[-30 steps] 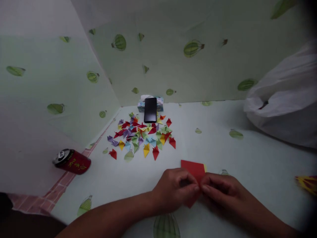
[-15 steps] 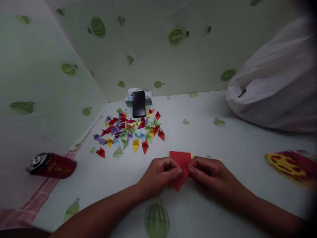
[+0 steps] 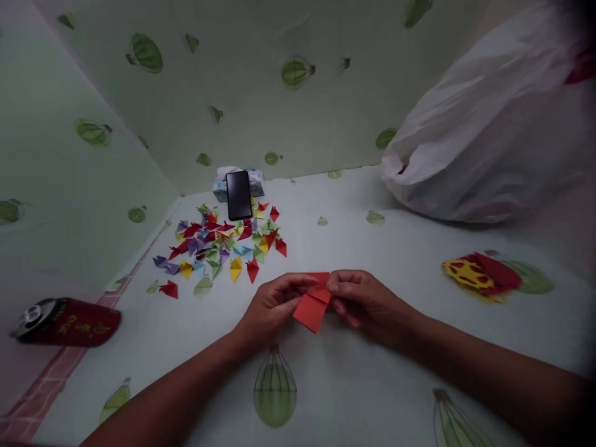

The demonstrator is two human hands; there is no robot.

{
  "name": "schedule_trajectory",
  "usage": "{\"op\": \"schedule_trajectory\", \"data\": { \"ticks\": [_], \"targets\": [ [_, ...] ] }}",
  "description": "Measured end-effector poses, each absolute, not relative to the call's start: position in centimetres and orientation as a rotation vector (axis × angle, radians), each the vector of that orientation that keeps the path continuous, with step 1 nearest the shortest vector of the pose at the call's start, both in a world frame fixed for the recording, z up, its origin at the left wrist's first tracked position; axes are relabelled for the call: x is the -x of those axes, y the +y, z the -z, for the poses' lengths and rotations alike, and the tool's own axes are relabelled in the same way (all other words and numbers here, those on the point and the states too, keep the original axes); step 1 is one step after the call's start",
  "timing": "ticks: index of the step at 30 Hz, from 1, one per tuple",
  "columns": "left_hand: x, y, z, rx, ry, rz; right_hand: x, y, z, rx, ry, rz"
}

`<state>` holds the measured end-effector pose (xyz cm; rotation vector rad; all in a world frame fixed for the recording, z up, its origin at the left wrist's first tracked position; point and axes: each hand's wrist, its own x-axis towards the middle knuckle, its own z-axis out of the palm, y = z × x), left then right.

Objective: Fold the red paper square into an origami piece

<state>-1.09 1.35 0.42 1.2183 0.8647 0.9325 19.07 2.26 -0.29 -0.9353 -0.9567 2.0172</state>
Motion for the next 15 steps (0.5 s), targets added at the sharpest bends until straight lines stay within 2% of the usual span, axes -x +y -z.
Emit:
{"op": "schedule_trajectory", "data": {
  "ticks": [5, 10, 15],
  "targets": [
    [0.9, 0.6, -1.4, -1.444, 0.927, -0.978, -18.8, 1.5, 0.6, 0.891, -1.058, -2.134],
    [0.8, 0.6, -1.8, -1.366, 0.993, -1.034, -19.1, 1.3, 0.3, 0.954, -1.362, -1.759],
    [0.5, 0.3, -1.4, -1.204, 1.027, -0.737, -19.3, 1.3, -0.1, 0.908, -1.519, -1.616]
  ]
}}
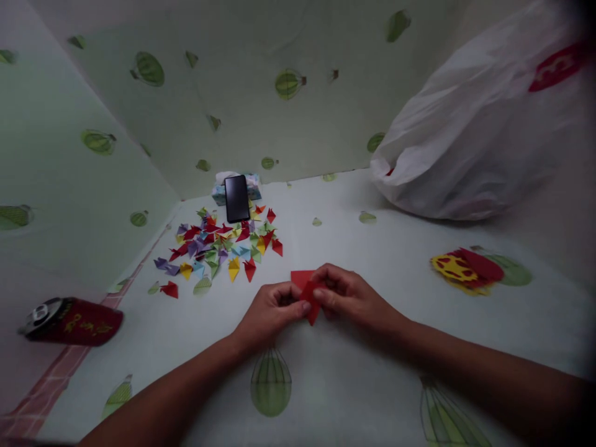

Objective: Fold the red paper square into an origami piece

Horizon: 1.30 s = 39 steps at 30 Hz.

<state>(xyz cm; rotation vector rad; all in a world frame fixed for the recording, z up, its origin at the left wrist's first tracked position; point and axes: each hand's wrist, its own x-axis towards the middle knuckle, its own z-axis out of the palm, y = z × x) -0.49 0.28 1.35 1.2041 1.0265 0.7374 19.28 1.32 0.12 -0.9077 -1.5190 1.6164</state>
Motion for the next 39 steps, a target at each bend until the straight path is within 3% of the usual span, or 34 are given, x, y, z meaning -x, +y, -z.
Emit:
{"op": "schedule_trajectory", "data": {
  "ticks": [26, 39],
  "targets": [
    [-0.2, 0.2, 0.0, -0.841, 1.017, -0.838, -19.5, 1.5, 1.0, 0.916, -1.761, -1.259],
    [0.0, 0.2, 0.1, -0.901, 1.026, -0.823, -19.4, 1.6, 1.0, 0.879, -1.712, -1.265]
  ]
}}
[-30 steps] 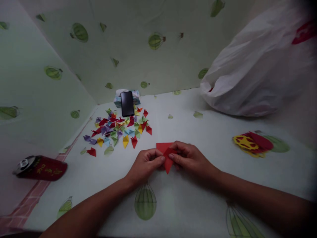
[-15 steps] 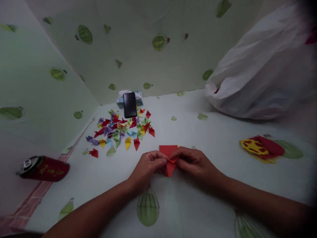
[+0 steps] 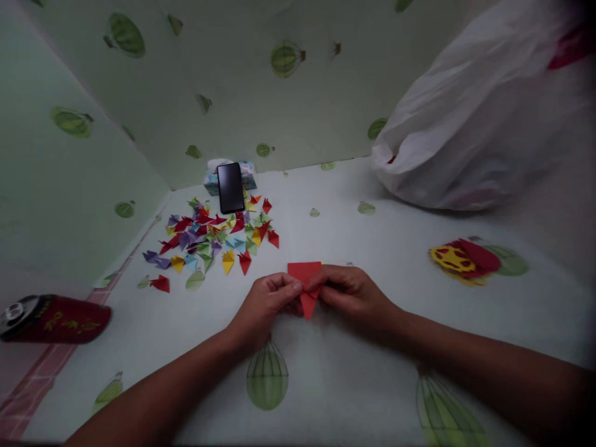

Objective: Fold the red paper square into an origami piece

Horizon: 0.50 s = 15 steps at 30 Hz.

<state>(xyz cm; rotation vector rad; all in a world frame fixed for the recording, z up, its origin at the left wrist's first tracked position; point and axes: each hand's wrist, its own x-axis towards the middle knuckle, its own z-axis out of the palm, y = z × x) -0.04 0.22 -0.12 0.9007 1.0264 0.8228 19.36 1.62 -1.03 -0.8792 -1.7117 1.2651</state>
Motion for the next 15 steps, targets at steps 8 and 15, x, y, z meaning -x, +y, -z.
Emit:
{"op": "schedule_trajectory", "data": {
  "ticks": [8, 15],
  "targets": [
    [0.2, 0.4, -0.7, -1.084, 1.228, -0.913, -19.3, 1.8, 0.7, 0.852, -1.364, -1.673],
    [-0.1, 0.5, -1.1, -1.202, 1.292, -0.94, -19.3, 1.7, 0.8, 0.853, -1.399, -1.728]
  ]
}}
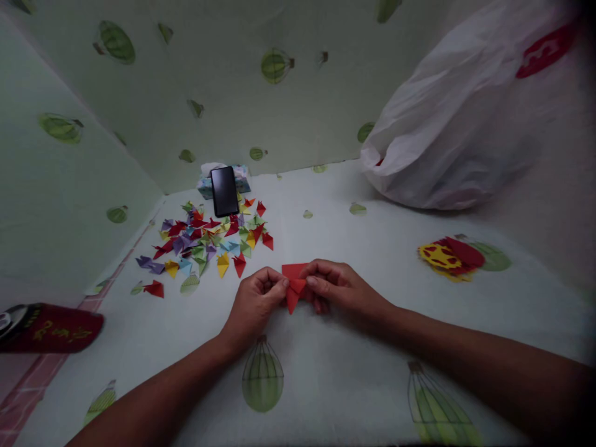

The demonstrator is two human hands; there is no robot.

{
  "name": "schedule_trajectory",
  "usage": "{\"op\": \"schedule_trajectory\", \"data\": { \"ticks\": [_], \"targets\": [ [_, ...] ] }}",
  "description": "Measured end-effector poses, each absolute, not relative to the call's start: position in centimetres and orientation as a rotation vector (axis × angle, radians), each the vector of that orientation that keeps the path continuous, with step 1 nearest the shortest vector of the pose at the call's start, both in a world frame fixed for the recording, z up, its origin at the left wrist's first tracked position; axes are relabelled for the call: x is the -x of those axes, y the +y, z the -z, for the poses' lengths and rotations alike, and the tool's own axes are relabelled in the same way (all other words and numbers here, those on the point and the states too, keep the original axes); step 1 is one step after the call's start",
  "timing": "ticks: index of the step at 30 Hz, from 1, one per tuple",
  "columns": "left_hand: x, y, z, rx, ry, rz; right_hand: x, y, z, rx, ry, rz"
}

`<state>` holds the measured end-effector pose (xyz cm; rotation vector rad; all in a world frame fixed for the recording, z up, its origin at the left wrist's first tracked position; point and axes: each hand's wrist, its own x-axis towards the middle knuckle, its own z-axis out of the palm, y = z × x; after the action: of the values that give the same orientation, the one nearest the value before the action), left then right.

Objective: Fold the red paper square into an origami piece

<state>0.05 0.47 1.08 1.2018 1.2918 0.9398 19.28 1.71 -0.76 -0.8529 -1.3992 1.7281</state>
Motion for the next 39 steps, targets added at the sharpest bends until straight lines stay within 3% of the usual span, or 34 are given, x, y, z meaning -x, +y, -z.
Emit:
{"op": "schedule_trajectory", "data": {
  "ticks": [39],
  "targets": [
    [0.18, 0.39, -0.63, -1.046, 1.202, -0.819, -19.19, 1.63, 0.14, 1.009, -1.472, -1.609]
  ]
}}
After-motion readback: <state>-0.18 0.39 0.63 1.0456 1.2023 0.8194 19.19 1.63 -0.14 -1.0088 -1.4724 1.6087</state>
